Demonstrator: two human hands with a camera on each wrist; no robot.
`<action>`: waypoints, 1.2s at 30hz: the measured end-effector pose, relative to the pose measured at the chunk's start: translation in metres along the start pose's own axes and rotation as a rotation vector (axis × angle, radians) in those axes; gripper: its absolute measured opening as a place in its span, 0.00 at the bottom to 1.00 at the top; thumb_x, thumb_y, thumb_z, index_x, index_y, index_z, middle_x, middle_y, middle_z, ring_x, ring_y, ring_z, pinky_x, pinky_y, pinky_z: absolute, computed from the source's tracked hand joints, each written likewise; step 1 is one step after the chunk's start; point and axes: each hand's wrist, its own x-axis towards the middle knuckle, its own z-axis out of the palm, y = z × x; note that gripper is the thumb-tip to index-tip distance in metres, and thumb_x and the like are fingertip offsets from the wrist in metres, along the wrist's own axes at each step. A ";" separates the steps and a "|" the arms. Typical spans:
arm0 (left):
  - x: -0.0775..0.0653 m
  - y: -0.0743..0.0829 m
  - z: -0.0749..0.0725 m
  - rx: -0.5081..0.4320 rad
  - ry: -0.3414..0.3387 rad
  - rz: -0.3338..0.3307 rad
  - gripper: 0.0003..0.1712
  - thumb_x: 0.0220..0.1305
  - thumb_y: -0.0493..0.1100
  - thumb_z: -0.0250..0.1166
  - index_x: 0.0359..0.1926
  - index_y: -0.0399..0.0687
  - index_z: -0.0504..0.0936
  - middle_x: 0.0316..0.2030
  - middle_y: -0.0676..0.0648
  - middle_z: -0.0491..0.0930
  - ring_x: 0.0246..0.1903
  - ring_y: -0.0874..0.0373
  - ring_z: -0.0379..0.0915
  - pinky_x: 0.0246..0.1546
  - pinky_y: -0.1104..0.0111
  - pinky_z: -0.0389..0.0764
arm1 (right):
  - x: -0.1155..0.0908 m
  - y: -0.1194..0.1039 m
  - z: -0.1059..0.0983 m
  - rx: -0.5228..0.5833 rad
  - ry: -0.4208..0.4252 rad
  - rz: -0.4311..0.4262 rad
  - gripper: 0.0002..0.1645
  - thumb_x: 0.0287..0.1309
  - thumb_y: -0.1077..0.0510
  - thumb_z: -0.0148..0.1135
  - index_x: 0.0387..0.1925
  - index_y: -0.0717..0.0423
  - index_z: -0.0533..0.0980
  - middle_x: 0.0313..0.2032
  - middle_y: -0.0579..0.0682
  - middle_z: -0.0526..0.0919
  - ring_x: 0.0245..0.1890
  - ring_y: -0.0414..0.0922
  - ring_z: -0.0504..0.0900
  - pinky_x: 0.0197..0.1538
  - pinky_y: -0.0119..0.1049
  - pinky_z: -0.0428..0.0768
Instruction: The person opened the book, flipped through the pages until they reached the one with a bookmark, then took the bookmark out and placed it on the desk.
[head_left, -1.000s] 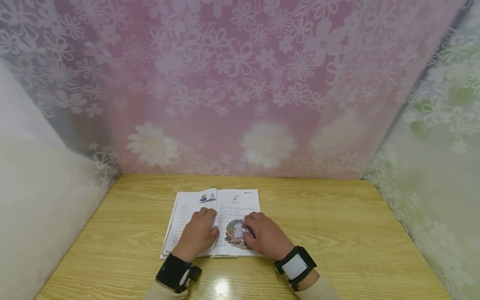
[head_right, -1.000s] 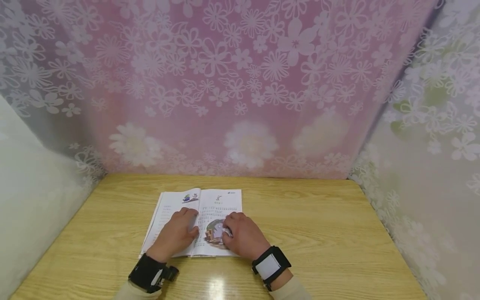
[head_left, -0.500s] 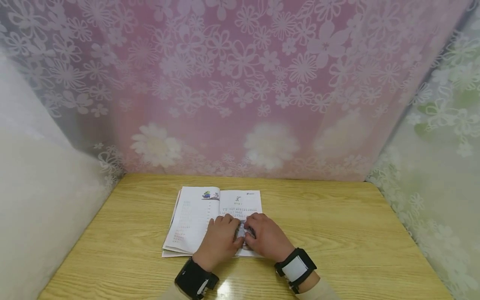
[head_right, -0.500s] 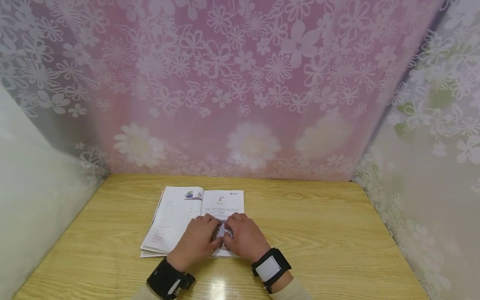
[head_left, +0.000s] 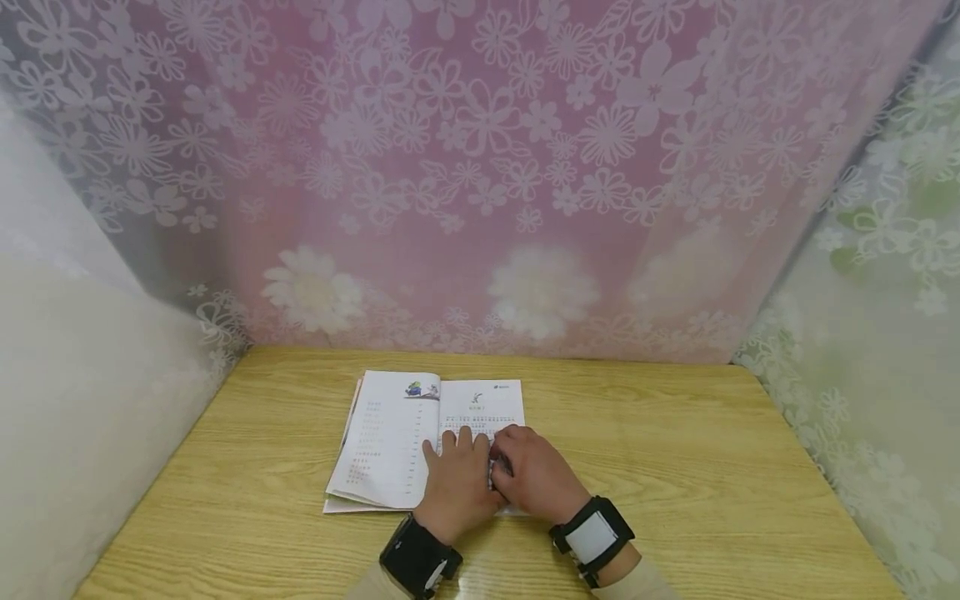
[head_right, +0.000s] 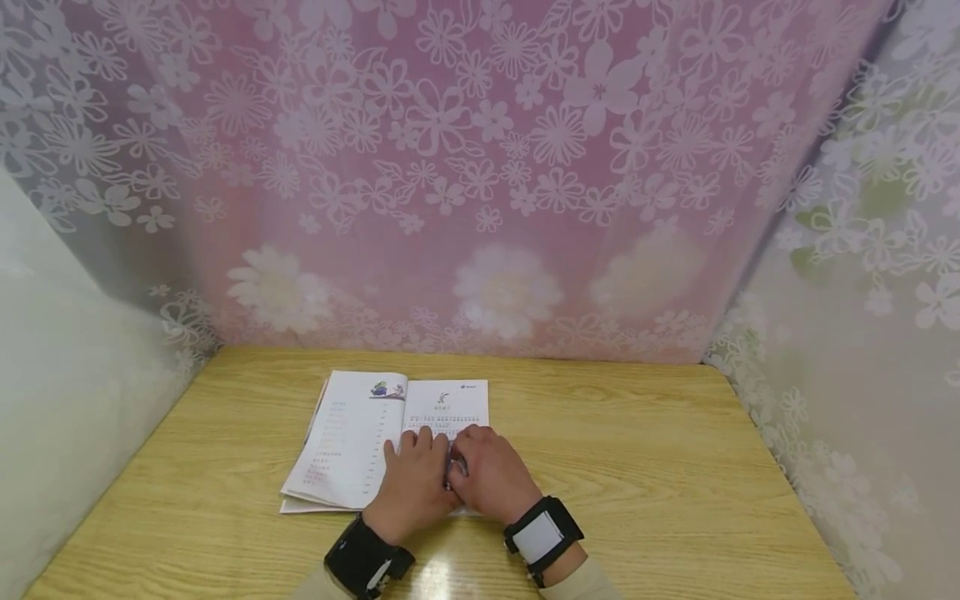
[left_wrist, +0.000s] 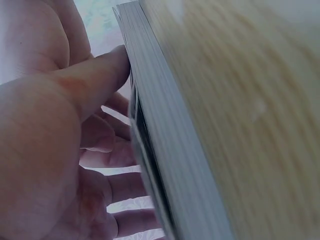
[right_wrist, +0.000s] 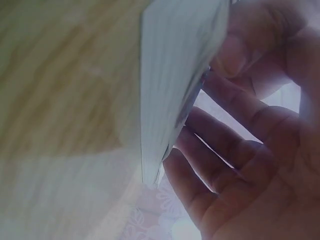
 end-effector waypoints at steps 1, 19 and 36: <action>0.000 0.000 0.000 0.002 0.005 0.000 0.36 0.40 0.69 0.68 0.42 0.47 0.75 0.38 0.44 0.70 0.44 0.43 0.66 0.44 0.38 0.63 | 0.001 0.000 0.000 0.001 0.018 0.000 0.04 0.57 0.56 0.61 0.35 0.50 0.76 0.38 0.43 0.76 0.41 0.41 0.73 0.47 0.37 0.73; 0.005 -0.017 -0.009 -0.188 0.118 -0.061 0.29 0.59 0.56 0.66 0.52 0.40 0.74 0.35 0.43 0.74 0.34 0.46 0.74 0.32 0.55 0.73 | 0.003 -0.005 -0.005 0.019 0.175 0.160 0.34 0.53 0.55 0.60 0.61 0.62 0.68 0.63 0.59 0.66 0.64 0.51 0.64 0.64 0.44 0.63; 0.004 -0.073 -0.031 -0.239 0.307 -0.040 0.50 0.55 0.37 0.63 0.76 0.41 0.48 0.66 0.29 0.55 0.59 0.35 0.60 0.41 0.55 0.75 | 0.000 -0.010 -0.001 -0.027 -0.068 0.077 0.12 0.58 0.52 0.60 0.41 0.52 0.78 0.44 0.44 0.79 0.50 0.42 0.76 0.54 0.38 0.74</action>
